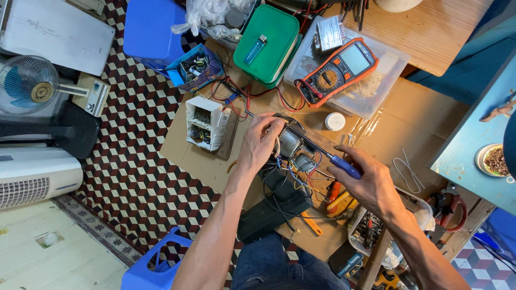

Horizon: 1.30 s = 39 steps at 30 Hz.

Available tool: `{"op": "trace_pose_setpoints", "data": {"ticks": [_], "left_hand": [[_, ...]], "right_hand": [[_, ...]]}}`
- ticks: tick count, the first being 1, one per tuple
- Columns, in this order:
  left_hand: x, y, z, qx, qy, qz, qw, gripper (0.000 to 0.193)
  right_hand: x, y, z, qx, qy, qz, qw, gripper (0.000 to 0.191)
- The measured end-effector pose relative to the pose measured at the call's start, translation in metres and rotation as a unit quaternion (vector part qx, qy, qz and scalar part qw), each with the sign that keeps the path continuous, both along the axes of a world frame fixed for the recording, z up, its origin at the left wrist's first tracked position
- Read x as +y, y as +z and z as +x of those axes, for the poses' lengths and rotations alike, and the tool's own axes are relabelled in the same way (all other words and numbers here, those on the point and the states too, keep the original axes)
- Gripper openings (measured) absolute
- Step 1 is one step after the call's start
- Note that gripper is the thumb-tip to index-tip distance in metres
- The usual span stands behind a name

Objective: The person works on a small electric motor on a cluttered workbench, using a cordless drill to tighten a screw, then a screwdriver to adjust internal components, and a multimeter to test electrical connections. The person repeatedly rotates the motor shaft and checks wiring throughout the process.

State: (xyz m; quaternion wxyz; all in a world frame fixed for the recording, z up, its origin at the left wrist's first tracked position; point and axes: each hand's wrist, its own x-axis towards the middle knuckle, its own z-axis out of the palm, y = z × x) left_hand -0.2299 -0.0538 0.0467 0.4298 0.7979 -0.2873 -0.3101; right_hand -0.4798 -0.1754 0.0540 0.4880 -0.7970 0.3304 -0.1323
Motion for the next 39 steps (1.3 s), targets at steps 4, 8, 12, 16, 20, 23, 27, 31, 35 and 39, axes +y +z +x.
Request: {"op": "trace_pose_setpoints", "data": {"ticks": [4, 8, 12, 16, 20, 23, 27, 31, 35, 39], "left_hand": [[-0.005, -0.003, 0.024, 0.006, -0.059, 0.033, 0.998, 0.036], [-0.009, -0.007, 0.029, 0.095, -0.044, 0.025, 0.994, 0.038], [-0.011, -0.009, 0.028, 0.126, -0.021, 0.037, 0.991, 0.037], [-0.010, -0.012, 0.025, 0.153, 0.003, 0.041, 0.987, 0.036], [-0.012, -0.012, 0.023, 0.117, -0.015, 0.008, 0.993, 0.034], [-0.011, -0.006, 0.021, 0.121, -0.016, 0.013, 0.992, 0.032], [-0.008, 0.000, 0.017, 0.146, -0.016, 0.016, 0.989, 0.029], [-0.008, -0.004, 0.009, 0.138, 0.002, 0.042, 0.990, 0.027], [-0.007, -0.011, 0.005, 0.125, -0.017, -0.016, 0.992, 0.025], [-0.007, -0.014, 0.003, 0.127, -0.008, -0.026, 0.991, 0.026]], "right_hand": [[0.003, 0.016, 0.002, 0.015, 0.070, -0.244, 0.967, 0.030], [0.005, 0.020, 0.007, 0.014, 0.083, -0.326, 0.942, 0.028], [0.008, 0.013, 0.008, -0.044, 0.035, -0.175, 0.983, 0.027], [-0.009, 0.001, 0.007, 0.080, -0.046, 0.212, 0.973, 0.032], [-0.020, -0.002, 0.012, 0.079, -0.108, 0.420, 0.898, 0.036], [-0.013, 0.005, 0.011, 0.053, -0.025, 0.165, 0.984, 0.036], [-0.001, 0.014, 0.005, -0.010, 0.106, -0.268, 0.957, 0.034], [0.004, 0.019, 0.005, 0.021, 0.093, -0.257, 0.962, 0.031], [0.001, 0.025, 0.007, 0.068, 0.044, -0.005, 0.997, 0.031], [-0.009, 0.024, 0.009, 0.099, 0.037, 0.132, 0.986, 0.036]]}}
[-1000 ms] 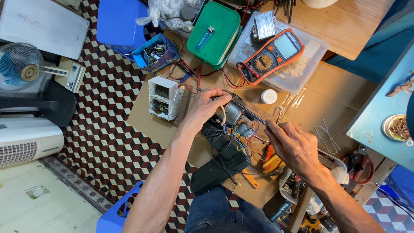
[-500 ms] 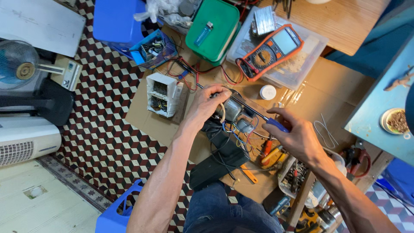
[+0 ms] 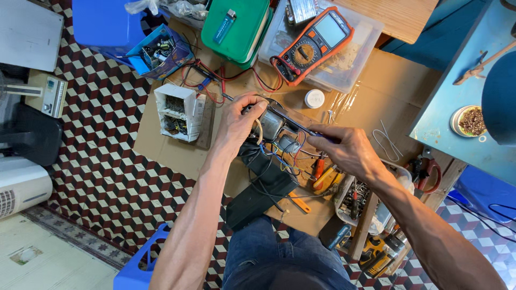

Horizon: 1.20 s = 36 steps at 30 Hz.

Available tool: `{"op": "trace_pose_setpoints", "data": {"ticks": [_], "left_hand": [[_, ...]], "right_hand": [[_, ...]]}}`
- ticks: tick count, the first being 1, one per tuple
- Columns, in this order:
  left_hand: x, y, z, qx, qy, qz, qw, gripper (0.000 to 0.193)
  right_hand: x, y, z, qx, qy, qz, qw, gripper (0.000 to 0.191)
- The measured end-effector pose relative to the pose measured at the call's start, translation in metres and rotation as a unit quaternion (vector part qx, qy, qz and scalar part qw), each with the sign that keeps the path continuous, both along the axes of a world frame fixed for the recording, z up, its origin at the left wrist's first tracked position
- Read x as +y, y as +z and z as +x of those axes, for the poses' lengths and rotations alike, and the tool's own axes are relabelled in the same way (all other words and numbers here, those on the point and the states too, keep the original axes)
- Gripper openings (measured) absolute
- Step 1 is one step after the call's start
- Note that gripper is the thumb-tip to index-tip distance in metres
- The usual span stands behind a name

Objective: The person works on a small electric motor on a cluttered workbench, using a cordless drill to tighten a screw, then a screwdriver to adjust internal components, and a multimeter to test electrical connections. The person repeatedly rotates the motor shaft and checks wiring throughout the process.

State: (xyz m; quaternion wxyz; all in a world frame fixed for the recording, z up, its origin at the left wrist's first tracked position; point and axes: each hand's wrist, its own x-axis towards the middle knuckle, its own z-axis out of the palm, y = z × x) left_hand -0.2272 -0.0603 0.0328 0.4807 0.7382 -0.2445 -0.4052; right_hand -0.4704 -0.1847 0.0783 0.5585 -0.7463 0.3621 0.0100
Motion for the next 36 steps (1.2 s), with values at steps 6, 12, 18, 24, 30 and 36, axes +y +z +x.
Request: {"op": "trace_pose_setpoints", "data": {"ticks": [6, 12, 18, 24, 30, 36], "left_hand": [[-0.001, -0.002, -0.002, 0.032, 0.021, 0.015, 0.999, 0.026], [0.002, -0.004, -0.010, -0.011, 0.008, -0.027, 1.000, 0.027], [-0.002, -0.004, -0.006, -0.017, 0.016, -0.006, 1.000, 0.028], [-0.001, -0.010, -0.006, -0.016, 0.013, -0.027, 0.999, 0.031], [0.000, -0.011, -0.005, -0.029, -0.001, -0.040, 0.999, 0.031], [0.000, -0.013, -0.004, -0.043, -0.006, -0.057, 0.997, 0.032]], "right_hand": [[-0.007, -0.017, 0.002, 0.055, -0.119, 0.269, 0.954, 0.038], [-0.005, -0.013, -0.002, 0.041, -0.046, 0.175, 0.983, 0.035], [0.022, -0.009, 0.001, -0.106, 0.077, -0.325, 0.936, 0.033], [0.029, -0.019, 0.003, -0.099, 0.032, -0.271, 0.957, 0.030], [0.018, -0.023, 0.001, -0.129, 0.020, -0.188, 0.973, 0.030], [0.011, -0.025, 0.002, -0.055, 0.007, -0.098, 0.994, 0.035]]}}
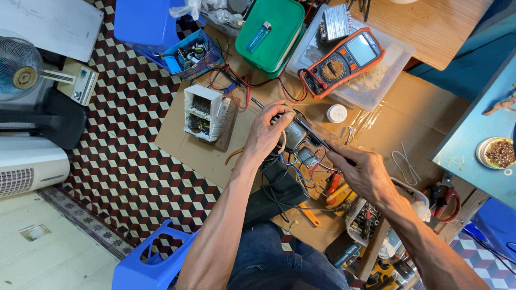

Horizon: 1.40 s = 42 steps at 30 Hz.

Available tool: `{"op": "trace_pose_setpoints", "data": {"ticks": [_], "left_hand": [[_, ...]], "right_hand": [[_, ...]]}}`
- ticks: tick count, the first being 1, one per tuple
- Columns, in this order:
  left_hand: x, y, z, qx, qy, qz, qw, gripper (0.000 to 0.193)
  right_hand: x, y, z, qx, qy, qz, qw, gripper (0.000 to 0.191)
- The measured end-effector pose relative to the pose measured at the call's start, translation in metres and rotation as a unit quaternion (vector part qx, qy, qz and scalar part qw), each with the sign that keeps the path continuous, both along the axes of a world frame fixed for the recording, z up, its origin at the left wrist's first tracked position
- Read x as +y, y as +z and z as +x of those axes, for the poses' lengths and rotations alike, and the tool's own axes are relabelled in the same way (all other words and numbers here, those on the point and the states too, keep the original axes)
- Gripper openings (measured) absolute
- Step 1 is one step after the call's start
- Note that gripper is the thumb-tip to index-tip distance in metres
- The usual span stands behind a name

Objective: The person works on a small electric motor on a cluttered workbench, using a cordless drill to tighten a screw, then a screwdriver to adjust internal components, and a multimeter to test electrical connections. The person repeatedly rotates the motor shaft and checks wiring throughout the process.

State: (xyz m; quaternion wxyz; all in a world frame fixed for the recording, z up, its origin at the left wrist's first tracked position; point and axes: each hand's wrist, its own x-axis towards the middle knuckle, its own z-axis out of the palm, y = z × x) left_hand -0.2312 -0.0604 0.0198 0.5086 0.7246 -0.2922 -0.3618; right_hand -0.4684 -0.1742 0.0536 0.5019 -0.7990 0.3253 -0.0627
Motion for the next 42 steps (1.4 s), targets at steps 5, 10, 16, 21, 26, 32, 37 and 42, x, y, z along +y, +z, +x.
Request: {"op": "trace_pose_setpoints", "data": {"ticks": [5, 10, 16, 21, 26, 32, 37, 42], "left_hand": [[-0.001, 0.000, -0.001, 0.007, 0.002, -0.003, 1.000, 0.033], [-0.006, 0.007, -0.002, -0.006, 0.001, 0.026, 1.000, 0.034], [0.016, -0.017, 0.023, -0.003, 0.175, -0.024, 0.984, 0.037], [0.021, -0.063, 0.062, 0.317, 0.270, -0.002, 0.909, 0.039], [0.006, -0.083, 0.053, 0.478, 0.165, -0.043, 0.862, 0.034], [0.002, -0.074, 0.034, 0.452, 0.156, -0.038, 0.877, 0.031], [-0.007, -0.077, 0.021, 0.447, 0.190, -0.018, 0.874, 0.038], [-0.020, -0.075, 0.011, 0.433, 0.230, 0.029, 0.871, 0.039]], "right_hand": [[-0.004, 0.002, 0.004, 0.154, -0.022, 0.099, 0.983, 0.037], [-0.006, 0.016, 0.006, 0.182, -0.024, 0.084, 0.979, 0.040], [-0.005, 0.030, -0.007, 0.154, -0.060, 0.098, 0.981, 0.042], [0.017, 0.032, -0.049, 0.103, -0.197, 0.155, 0.963, 0.043], [0.079, 0.024, -0.081, 0.041, -0.346, 0.286, 0.893, 0.039], [0.144, 0.010, -0.084, -0.013, -0.460, 0.329, 0.825, 0.039], [0.170, 0.020, -0.077, -0.025, -0.509, 0.287, 0.811, 0.040], [0.182, 0.048, -0.071, -0.025, -0.525, 0.233, 0.818, 0.038]]}}
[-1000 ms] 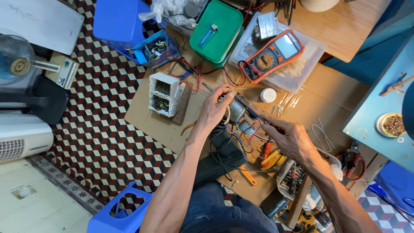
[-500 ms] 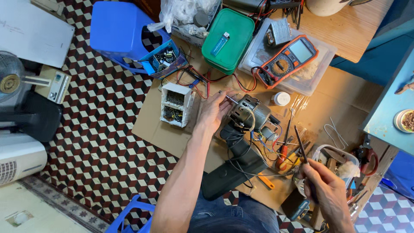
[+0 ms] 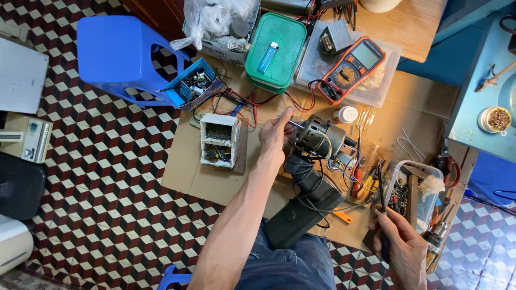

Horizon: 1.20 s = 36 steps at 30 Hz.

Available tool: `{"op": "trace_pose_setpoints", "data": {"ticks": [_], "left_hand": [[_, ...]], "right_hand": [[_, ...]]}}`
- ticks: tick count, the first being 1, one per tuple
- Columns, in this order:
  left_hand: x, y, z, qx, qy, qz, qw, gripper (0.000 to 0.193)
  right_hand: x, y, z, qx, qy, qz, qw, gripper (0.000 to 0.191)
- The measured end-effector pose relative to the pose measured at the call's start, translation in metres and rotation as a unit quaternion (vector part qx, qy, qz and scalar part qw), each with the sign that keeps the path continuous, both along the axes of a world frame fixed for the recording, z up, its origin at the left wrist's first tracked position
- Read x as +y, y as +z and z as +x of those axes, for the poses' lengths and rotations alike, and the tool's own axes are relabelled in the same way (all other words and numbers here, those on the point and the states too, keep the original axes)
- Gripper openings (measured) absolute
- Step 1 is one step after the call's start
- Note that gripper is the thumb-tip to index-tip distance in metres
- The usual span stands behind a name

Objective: The person works on a small electric motor on a cluttered workbench, using a cordless drill to tighten a screw, then a screwdriver to adjust internal components, and a multimeter to test electrical connections. The person repeatedly rotates the motor shaft and checks wiring throughout the process.

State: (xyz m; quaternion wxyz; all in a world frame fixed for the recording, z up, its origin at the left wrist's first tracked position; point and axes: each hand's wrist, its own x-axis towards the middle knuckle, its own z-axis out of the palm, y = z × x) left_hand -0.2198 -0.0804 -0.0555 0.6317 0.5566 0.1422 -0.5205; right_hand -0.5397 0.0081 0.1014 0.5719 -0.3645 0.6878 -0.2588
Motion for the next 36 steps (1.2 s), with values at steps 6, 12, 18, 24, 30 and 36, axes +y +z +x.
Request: {"op": "trace_pose_setpoints", "data": {"ticks": [6, 12, 18, 24, 30, 36], "left_hand": [[0.005, 0.008, 0.009, 0.019, -0.058, -0.117, 0.991, 0.035], [0.006, 0.009, 0.006, -0.014, -0.064, -0.115, 0.991, 0.037], [0.002, 0.022, 0.008, -0.118, -0.134, 0.047, 0.983, 0.060], [0.066, 0.065, -0.033, -0.261, -0.164, 0.020, 0.951, 0.051], [0.079, 0.070, -0.051, -0.237, -0.156, 0.015, 0.959, 0.035], [0.078, 0.064, -0.054, -0.185, -0.109, -0.002, 0.977, 0.031]], "right_hand": [[-0.001, 0.020, 0.006, 0.065, 0.106, 0.018, 0.992, 0.039], [-0.001, 0.018, 0.023, 0.121, 0.206, 0.048, 0.970, 0.044], [-0.008, 0.008, 0.035, 0.199, 0.317, -0.029, 0.927, 0.044], [-0.021, 0.002, 0.035, 0.218, 0.318, -0.076, 0.919, 0.041], [-0.040, -0.008, 0.038, 0.169, 0.343, -0.134, 0.914, 0.038], [-0.058, -0.018, 0.047, 0.135, 0.367, -0.164, 0.906, 0.038]]}}
